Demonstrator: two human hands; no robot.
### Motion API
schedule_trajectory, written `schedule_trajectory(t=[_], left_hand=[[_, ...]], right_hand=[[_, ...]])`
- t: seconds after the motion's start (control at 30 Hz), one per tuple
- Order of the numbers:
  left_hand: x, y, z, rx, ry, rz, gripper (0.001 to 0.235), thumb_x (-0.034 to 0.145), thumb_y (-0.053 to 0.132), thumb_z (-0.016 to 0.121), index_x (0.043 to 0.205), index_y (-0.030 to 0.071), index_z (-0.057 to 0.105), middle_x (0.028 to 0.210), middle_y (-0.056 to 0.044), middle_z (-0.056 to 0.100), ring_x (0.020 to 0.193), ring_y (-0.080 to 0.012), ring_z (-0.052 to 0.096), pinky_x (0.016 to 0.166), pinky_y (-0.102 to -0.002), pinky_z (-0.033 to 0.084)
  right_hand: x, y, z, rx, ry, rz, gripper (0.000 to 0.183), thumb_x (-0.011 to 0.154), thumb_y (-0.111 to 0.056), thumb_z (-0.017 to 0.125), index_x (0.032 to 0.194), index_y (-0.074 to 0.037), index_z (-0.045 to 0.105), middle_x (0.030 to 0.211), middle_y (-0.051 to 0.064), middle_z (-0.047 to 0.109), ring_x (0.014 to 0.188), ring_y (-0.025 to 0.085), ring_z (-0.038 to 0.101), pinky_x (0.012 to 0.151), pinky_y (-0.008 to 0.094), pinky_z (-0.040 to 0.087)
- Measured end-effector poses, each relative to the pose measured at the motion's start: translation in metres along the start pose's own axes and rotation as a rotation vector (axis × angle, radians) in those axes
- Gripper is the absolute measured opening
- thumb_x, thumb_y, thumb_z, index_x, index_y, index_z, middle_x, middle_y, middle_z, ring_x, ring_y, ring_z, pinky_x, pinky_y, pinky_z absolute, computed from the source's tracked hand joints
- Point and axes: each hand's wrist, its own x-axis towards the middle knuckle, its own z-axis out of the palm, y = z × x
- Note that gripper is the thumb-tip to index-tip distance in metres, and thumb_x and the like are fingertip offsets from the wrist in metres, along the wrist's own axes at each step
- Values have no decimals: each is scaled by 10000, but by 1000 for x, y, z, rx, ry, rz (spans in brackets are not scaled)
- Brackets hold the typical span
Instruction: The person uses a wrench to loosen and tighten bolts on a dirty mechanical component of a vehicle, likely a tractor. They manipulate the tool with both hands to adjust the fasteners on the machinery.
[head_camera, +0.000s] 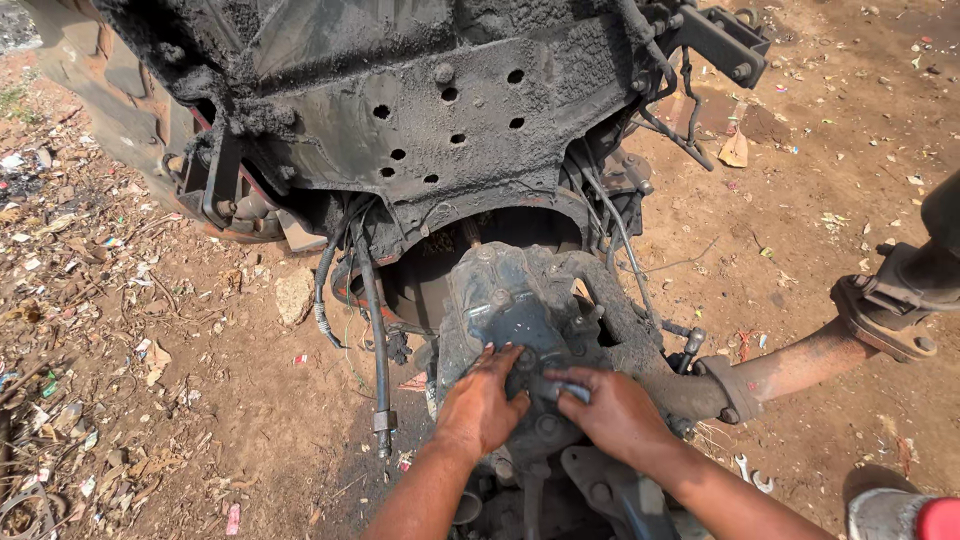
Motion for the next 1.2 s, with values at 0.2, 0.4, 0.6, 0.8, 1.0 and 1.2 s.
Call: schedule_trajectory(t=[0.2, 0.4, 0.6, 0.8, 1.0, 1.2], left_hand=[[-13, 0, 18, 35, 32, -8, 788, 929, 260, 634, 1592, 107, 237, 1660, -76, 281, 1558, -213, 152, 1258, -353, 212], [-2, -2, 1, -33, -79, -204, 602, 1015, 326, 512, 1596, 269, 365, 1690, 15, 285, 1553, -157, 247, 1290, -340, 206], [-6, -2, 10, 111, -47, -9, 813, 940, 389, 646, 1599, 138, 243, 1675, -38, 262, 1563, -201, 186, 1254, -350, 211], [-1, 3, 0, 124, -131, -127, 820, 926, 432, 658, 1603, 209, 252, 1675, -35, 250, 1546, -216, 233, 1242, -376, 249], [-2, 18, -17, 29, -68, -140, 726, 891, 384, 676, 1549, 216, 418, 1613, -47, 406, 1478, -266, 398, 1211, -397, 327], [1, 12, -14, 114, -102, -116, 742, 909, 418, 654, 1577, 201, 414, 1585, -82, 481, 1449, -278, 479, 1201, -391, 399]], right_hand=[[13, 19, -1, 204, 1, 65, 343, 888, -235, 712, 1219, -183, 788, 991, 93, 825, 868, 153, 766, 823, 327, 594], [38, 29, 9, 273, -86, -8, 294, 901, -176, 716, 1181, -128, 792, 1067, 55, 827, 924, 111, 748, 848, 290, 591], [0, 23, -22, 109, -205, 100, 331, 884, -223, 720, 1203, -166, 791, 1030, 81, 834, 886, 139, 743, 810, 317, 587], [-5, -4, 2, -68, 82, 167, 382, 865, -355, 745, 1235, -264, 779, 988, 141, 810, 915, 230, 754, 855, 355, 567], [-1, 11, -24, -121, -19, 56, 359, 810, -378, 753, 1149, -270, 801, 1039, 69, 814, 953, 229, 777, 890, 365, 576], [-4, -5, -14, -241, 60, -31, 353, 851, -403, 743, 1167, -250, 775, 1047, 104, 786, 986, 288, 742, 885, 411, 566]])
